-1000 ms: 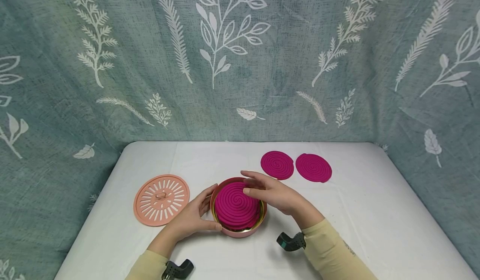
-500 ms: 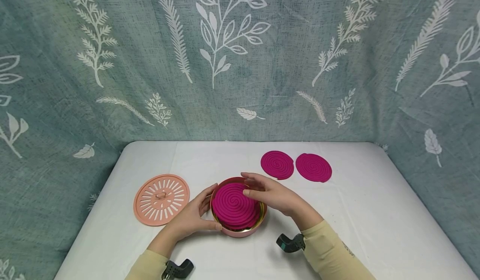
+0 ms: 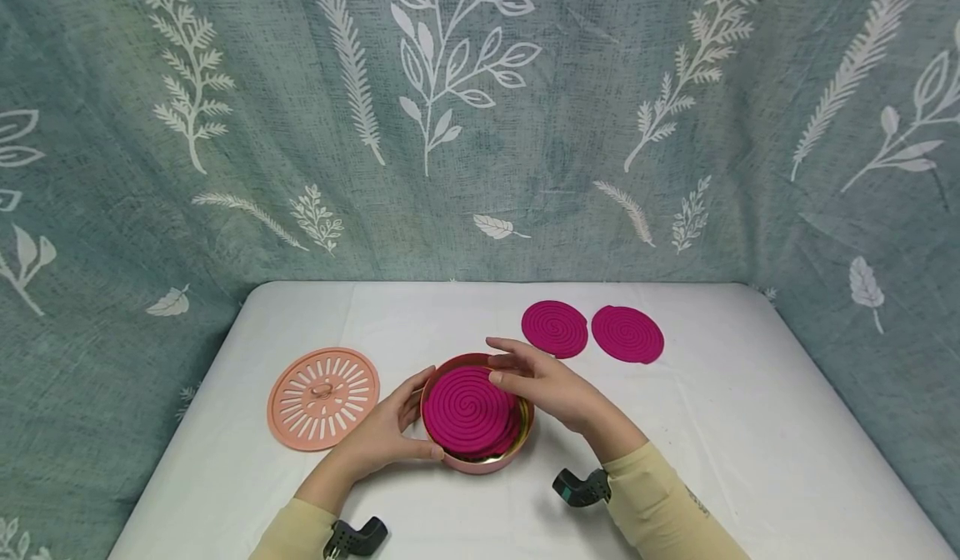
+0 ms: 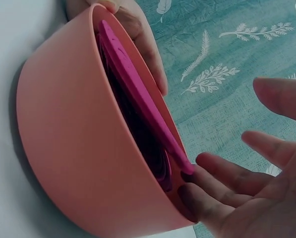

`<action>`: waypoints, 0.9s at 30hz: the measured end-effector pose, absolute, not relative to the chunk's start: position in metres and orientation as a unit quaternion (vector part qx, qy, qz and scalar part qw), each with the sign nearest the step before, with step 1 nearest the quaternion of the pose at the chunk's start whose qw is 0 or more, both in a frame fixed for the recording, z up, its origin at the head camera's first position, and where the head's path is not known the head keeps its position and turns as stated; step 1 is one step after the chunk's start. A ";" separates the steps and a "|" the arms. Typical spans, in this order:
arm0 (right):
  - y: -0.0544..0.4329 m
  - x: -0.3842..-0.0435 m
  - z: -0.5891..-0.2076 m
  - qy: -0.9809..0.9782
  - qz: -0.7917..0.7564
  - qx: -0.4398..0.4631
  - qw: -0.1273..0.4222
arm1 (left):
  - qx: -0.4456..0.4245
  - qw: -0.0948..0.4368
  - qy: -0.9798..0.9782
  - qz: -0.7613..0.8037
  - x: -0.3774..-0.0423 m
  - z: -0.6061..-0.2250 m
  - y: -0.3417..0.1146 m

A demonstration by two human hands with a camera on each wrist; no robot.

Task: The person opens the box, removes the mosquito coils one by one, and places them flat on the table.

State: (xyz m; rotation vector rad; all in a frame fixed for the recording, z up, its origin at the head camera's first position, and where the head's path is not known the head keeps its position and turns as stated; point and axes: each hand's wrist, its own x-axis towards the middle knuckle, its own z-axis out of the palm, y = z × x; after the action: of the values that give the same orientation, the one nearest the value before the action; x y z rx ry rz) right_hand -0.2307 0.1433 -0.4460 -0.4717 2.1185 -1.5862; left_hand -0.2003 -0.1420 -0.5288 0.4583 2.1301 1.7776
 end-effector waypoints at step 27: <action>0.146 -0.231 -0.464 0.676 -0.679 -0.139 0.250 | 0.161 0.160 0.753 0.617 -0.200 -0.528 -0.142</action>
State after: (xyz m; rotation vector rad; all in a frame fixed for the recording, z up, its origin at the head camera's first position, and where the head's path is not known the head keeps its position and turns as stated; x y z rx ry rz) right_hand -0.2308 0.1460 -0.4638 -0.3787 1.8398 -1.8491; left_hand -0.2003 -0.1419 -0.5281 0.4609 2.1519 1.7632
